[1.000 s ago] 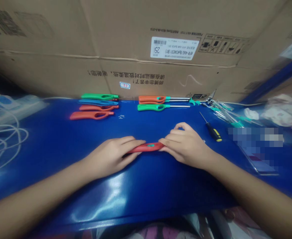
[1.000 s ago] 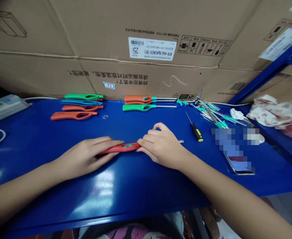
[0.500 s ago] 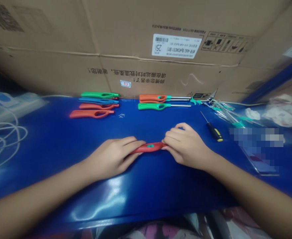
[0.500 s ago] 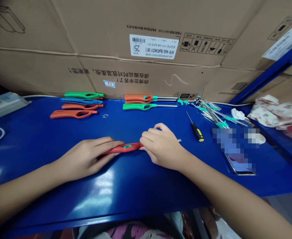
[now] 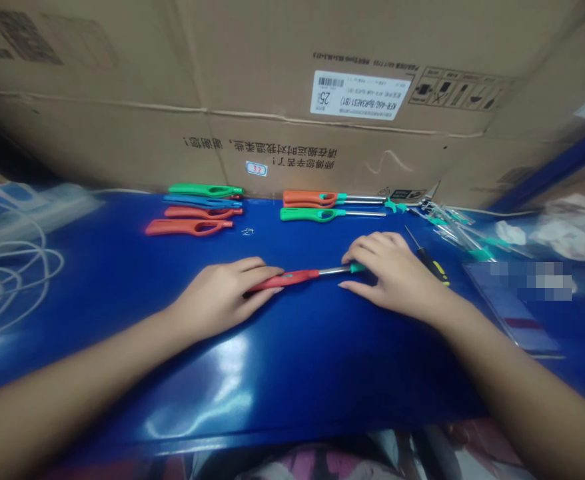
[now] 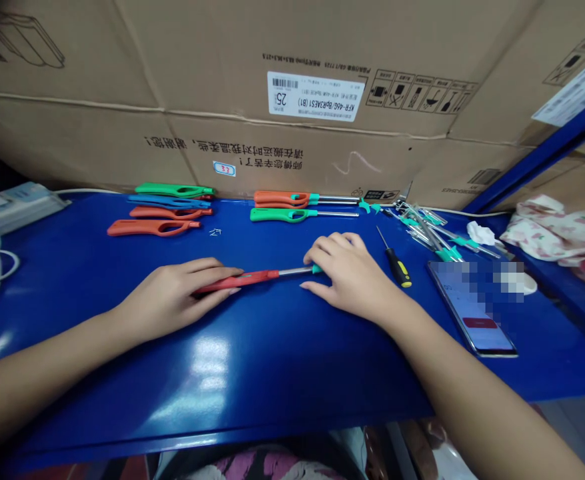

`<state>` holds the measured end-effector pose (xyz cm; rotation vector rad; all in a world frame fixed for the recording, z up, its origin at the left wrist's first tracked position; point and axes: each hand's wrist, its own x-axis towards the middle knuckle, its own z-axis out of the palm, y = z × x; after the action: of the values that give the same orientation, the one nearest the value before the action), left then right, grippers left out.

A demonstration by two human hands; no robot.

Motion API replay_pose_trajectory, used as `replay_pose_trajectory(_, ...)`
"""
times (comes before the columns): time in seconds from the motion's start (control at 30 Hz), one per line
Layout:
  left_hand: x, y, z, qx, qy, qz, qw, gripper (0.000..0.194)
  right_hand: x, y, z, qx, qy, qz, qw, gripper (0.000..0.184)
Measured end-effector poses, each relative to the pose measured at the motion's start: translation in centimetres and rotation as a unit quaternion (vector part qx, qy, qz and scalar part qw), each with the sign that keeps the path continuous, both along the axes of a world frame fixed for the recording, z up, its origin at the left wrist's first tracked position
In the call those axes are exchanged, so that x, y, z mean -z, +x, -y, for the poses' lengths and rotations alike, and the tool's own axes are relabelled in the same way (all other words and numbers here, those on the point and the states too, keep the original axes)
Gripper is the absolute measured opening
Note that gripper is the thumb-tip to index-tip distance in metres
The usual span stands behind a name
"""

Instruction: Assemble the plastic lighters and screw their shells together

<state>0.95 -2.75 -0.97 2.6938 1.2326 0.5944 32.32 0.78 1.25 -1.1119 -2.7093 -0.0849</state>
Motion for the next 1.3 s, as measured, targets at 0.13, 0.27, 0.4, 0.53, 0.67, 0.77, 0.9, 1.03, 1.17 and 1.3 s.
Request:
replay_pose_trajectory(0.13,0.1,-0.2,-0.2,-0.008,-0.006,0.026,1.000,0.032,-0.5,1.6,-0.9,0.012,0.013,0.001,1.000,0.013)
replay_pose_trajectory(0.27,0.2,-0.4,-0.3,-0.001,-0.008,0.033,0.999,0.032,-0.8,1.6,-0.9,-0.029,0.015,-0.019,0.999,0.009)
replay_pose_trajectory(0.4,0.4,-0.1,0.1,0.007,-0.017,0.045,0.999,0.031,-0.5,0.7,-0.5,-0.066,-0.010,-0.031,0.997,0.015)
replay_pose_trajectory(0.53,0.3,0.9,1.1,0.030,-0.052,0.067,0.996,0.028,0.2,-0.8,0.4,-0.106,-0.046,-0.019,0.993,0.020)
replay_pose_trajectory(0.67,0.1,1.5,2.0,0.047,-0.097,0.090,0.990,0.024,0.9,-2.2,1.2,-0.125,-0.071,0.015,0.990,0.026)
replay_pose_trajectory(0.77,0.0,1.6,2.0,0.048,-0.112,0.101,0.987,0.021,0.9,-2.4,1.4,-0.097,-0.103,0.027,0.990,0.029)
replay_pose_trajectory(0.9,-0.1,1.6,1.8,0.044,-0.128,0.115,0.984,0.019,0.4,-2.1,1.6,-0.074,-0.108,0.040,0.991,0.032)
replay_pose_trajectory(1.03,-0.5,1.8,1.8,0.033,-0.167,0.127,0.977,0.018,0.4,-2.0,1.9,-0.082,-0.119,0.035,0.989,0.032)
replay_pose_trajectory(1.17,-0.9,2.0,1.8,-0.024,-0.319,0.158,0.934,0.027,0.8,-1.9,1.9,-0.112,-0.092,0.012,0.989,0.032)
replay_pose_trajectory(1.3,-1.0,2.2,1.9,-0.043,-0.459,0.207,0.863,0.036,1.1,-1.9,2.1,-0.121,-0.026,0.001,0.992,0.033)
